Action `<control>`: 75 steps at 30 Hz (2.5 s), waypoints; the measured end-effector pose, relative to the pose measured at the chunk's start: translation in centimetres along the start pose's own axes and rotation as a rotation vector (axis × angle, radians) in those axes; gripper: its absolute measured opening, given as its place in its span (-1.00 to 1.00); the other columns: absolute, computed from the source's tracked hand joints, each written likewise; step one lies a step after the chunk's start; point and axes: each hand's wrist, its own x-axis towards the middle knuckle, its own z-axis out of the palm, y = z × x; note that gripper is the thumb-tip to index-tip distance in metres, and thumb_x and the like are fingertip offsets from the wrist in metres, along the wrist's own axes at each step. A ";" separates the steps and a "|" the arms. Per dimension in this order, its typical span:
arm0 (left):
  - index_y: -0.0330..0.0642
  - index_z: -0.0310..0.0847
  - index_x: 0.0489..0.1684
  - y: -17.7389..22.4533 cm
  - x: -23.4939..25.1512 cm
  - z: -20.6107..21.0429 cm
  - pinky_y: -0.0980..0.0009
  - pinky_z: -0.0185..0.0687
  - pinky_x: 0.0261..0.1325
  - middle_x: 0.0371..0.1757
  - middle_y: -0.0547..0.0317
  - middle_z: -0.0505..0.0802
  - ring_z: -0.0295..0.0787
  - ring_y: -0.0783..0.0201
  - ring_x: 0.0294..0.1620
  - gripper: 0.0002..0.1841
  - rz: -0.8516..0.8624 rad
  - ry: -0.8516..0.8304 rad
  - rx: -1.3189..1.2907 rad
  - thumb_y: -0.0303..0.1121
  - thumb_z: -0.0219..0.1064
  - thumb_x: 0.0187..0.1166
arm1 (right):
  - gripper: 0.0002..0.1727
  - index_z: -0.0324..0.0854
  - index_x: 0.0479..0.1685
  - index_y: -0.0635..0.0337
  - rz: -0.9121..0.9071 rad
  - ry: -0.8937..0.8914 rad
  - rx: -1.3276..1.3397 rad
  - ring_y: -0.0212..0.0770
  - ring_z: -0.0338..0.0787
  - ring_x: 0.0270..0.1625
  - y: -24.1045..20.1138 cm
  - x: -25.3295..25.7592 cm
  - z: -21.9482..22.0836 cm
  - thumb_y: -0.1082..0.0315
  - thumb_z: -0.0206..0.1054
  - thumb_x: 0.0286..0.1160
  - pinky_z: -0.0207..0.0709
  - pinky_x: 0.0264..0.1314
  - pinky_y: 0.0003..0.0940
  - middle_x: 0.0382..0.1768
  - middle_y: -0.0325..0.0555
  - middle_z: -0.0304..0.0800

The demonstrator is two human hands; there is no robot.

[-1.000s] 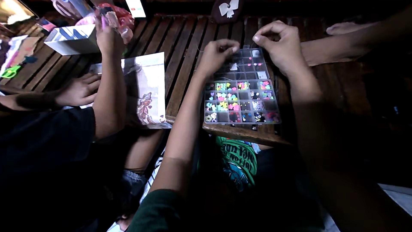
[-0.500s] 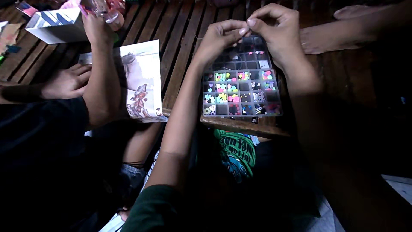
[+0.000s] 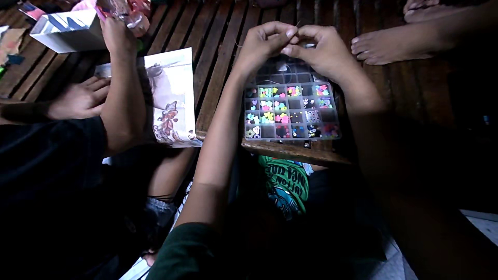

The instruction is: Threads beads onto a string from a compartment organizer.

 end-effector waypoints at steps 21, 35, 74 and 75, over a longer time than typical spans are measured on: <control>-0.41 0.60 0.07 0.3 0.5 -0.9 0.46 0.73 0.13 -0.14 0.11 0.83 0.81 0.36 -0.11 -0.83 0.082 0.232 -0.320 -0.52 0.13 0.78 | -0.71 0.66 0.25 0.24 -0.037 -0.071 -0.011 -0.55 0.71 0.06 0.3 0.1 0.3 0.31 0.32 0.67 0.57 0.16 -0.61 0.12 -0.14 0.76; -0.33 0.64 0.05 0.2 0.3 -0.7 0.51 0.72 0.01 -0.21 0.24 0.82 0.77 0.44 -0.21 -0.84 0.020 0.164 -0.164 -0.47 0.17 0.77 | -0.73 0.71 0.13 0.19 -0.103 0.095 -0.331 -0.48 0.70 0.07 -5.7 -6.3 -4.8 0.23 0.35 0.63 0.58 0.14 -0.57 0.14 -0.08 0.71; -0.34 0.64 0.00 0.2 0.4 -0.3 0.52 0.73 -0.01 -0.25 0.23 0.81 0.78 0.44 -0.23 -0.87 -0.033 0.143 -0.152 -0.50 0.19 0.75 | -0.84 0.81 -0.35 0.16 -0.221 -0.210 -0.677 0.15 0.74 -0.08 -3.6 -13.6 1.6 0.32 0.38 0.48 0.52 -0.12 0.10 -0.09 0.02 0.81; -0.34 0.64 0.01 0.2 0.4 -0.3 0.52 0.73 -0.01 -0.24 0.23 0.81 0.77 0.44 -0.22 -0.86 -0.034 0.142 -0.151 -0.50 0.19 0.76 | -0.80 0.79 -0.33 0.17 -0.221 -0.207 -0.648 0.14 0.76 -0.07 -3.6 -13.3 1.3 0.30 0.31 0.52 0.54 -0.10 0.11 -0.10 0.03 0.81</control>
